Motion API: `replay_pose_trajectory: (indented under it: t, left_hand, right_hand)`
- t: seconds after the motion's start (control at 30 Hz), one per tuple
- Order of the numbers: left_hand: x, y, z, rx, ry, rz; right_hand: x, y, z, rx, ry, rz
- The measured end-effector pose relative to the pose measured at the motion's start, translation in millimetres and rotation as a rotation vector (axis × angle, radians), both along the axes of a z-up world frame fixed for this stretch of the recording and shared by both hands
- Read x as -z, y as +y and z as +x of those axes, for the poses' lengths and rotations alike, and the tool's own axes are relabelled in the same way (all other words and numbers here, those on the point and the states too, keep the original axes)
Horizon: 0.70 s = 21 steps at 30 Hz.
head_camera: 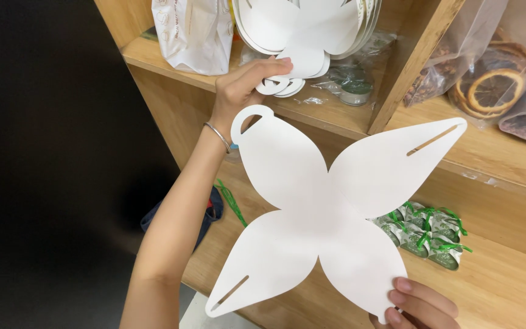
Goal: Packaging flower-shaped candles into decorative boxes and tying them with green ribbons.
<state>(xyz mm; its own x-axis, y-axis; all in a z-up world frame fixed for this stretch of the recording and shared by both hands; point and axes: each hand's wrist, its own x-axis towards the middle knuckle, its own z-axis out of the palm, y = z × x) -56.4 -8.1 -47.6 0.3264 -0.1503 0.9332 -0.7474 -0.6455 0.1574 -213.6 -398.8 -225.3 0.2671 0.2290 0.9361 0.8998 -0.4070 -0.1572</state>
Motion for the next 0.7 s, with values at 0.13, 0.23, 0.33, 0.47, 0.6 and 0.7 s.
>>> replay_pose_trajectory:
  t: [0.13, 0.23, 0.33, 0.47, 0.6, 0.7]
  left_hand:
    - [-12.4, -9.1, -6.6, 0.045, -0.006, 0.019]
    - [-20.8, -14.8, -9.5, 0.115, -0.023, 0.041]
    - [-22.1, -16.2, -5.1, 0.125, -0.049, 0.054]
    - [-17.3, -8.4, 13.3, 0.070, -0.028, 0.055]
    - [-19.9, -1.8, 26.9, -0.005, 0.071, 0.092]
    - [-23.3, -4.3, 26.7, -0.048, 0.243, 0.120]
  right_hand:
    - [5.5, 1.6, -3.0, 0.013, 0.025, 0.033]
    - [8.4, 3.6, -4.8, 0.062, 0.085, 0.068]
    - [8.6, 3.9, -3.8, 0.079, 0.124, 0.055]
    - [6.0, 6.4, 0.4, 0.041, 0.128, 0.040]
    - [4.6, 11.5, -2.6, 0.045, 0.196, 0.040]
    - [3.6, 12.9, -1.6, 0.039, 0.191, 0.055]
